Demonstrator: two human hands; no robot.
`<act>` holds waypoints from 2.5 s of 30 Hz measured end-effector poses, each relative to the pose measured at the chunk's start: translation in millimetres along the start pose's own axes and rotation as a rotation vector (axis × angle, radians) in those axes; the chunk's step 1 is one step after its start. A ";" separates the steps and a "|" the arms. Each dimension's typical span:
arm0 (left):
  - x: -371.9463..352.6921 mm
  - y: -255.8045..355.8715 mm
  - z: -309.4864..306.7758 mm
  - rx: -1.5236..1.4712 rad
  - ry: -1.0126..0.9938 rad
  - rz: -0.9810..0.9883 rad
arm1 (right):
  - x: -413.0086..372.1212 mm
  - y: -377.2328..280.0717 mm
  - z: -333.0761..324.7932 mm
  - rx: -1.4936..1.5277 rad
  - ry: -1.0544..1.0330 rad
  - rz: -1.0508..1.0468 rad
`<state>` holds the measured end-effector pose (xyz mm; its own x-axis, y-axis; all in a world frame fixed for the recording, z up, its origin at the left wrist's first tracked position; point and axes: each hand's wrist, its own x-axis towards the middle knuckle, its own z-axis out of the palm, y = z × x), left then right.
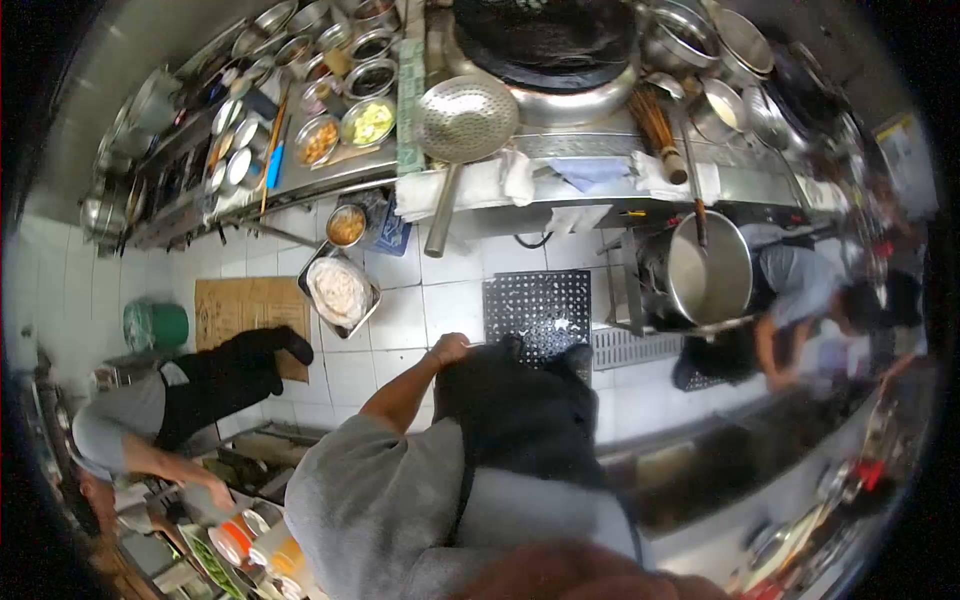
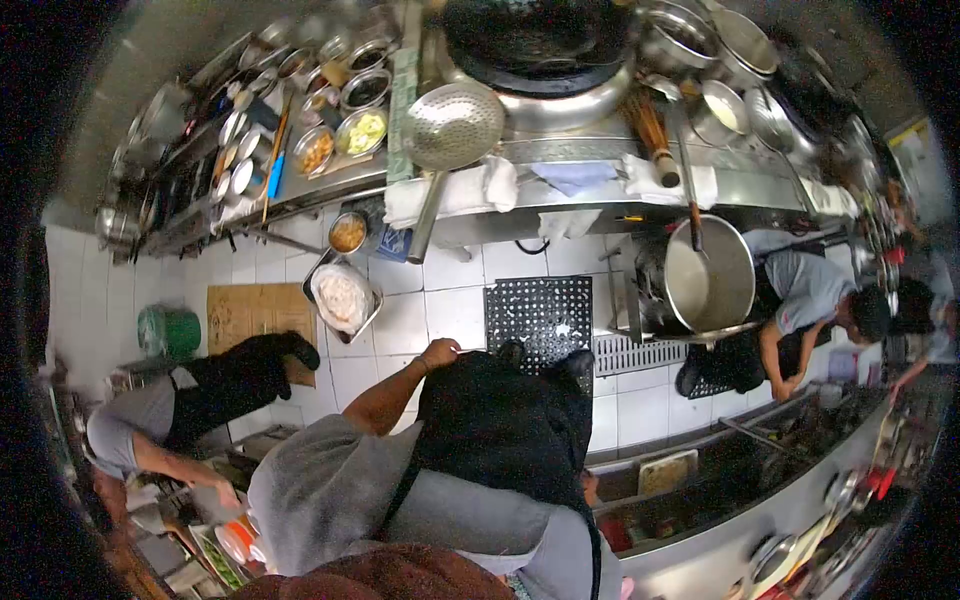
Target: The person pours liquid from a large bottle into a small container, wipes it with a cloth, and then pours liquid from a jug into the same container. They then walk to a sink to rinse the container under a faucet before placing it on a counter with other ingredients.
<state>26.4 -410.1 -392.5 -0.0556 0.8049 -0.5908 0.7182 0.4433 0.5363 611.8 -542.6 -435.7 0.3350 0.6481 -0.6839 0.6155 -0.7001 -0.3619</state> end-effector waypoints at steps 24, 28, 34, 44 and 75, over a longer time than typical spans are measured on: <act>-52.2 69.6 -361.2 -0.263 1.275 -0.008 | 168.9 -169.7 -77.4 0.403 -0.288 -0.279; -1.5 89.1 -518.4 -0.423 1.266 0.267 | 130.0 -199.6 -78.4 0.381 -0.293 -0.126; 145.4 45.9 -699.6 -0.348 1.472 0.153 | 62.1 -235.8 -63.1 0.350 -0.267 0.024; 339.9 -118.4 -772.3 0.240 0.971 -0.498 | -11.5 -282.8 -41.8 0.343 -0.222 0.158; 117.9 248.6 -779.4 -0.543 0.567 0.788 | -70.5 -286.8 84.2 0.814 -0.055 0.211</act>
<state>-342.2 102.5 140.9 -0.1266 0.9396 0.3179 0.3011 -0.2690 0.9149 351.6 -412.7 -337.0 0.3367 0.4786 -0.8109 -0.1699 -0.8162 -0.5523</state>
